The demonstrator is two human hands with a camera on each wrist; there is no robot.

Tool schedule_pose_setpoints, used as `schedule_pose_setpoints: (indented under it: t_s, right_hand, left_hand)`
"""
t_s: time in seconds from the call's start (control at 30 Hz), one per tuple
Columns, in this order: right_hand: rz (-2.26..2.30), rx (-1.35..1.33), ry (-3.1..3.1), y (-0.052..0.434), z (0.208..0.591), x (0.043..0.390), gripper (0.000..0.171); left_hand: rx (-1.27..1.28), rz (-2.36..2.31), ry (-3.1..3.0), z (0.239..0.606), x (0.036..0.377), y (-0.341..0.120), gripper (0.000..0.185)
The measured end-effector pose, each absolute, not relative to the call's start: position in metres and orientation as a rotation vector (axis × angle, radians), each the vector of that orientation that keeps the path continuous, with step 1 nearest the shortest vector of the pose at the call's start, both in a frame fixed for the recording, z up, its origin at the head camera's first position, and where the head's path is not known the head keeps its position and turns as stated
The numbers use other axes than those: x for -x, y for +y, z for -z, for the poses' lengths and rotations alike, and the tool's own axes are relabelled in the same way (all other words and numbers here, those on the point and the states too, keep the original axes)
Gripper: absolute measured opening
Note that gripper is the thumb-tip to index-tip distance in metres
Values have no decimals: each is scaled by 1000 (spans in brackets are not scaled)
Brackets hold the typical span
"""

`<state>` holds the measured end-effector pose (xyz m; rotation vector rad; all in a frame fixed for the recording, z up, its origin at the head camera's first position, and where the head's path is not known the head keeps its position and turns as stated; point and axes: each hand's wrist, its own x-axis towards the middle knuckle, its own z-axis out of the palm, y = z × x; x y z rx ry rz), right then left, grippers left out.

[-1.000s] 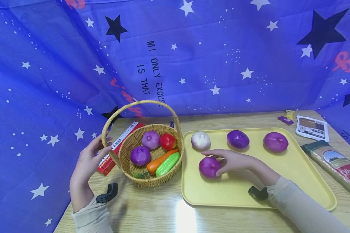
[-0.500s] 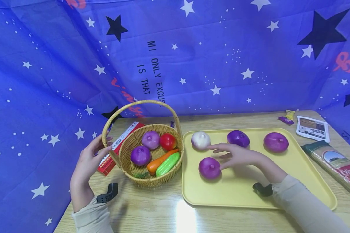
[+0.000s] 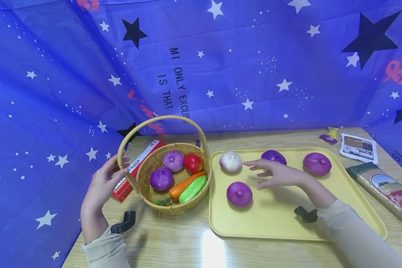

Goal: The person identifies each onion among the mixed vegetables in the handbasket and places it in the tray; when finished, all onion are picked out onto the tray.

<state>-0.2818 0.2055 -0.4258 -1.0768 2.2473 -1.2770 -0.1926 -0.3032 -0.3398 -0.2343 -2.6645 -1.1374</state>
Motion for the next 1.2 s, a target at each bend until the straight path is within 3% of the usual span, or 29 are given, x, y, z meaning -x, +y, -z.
schedule_pose_setpoints:
  t_s: [1.2]
  right_hand:
    - [1126,1049,2439,203,388,290,74]
  left_hand:
    - [238,1139,-2657,340,194,-304,49]
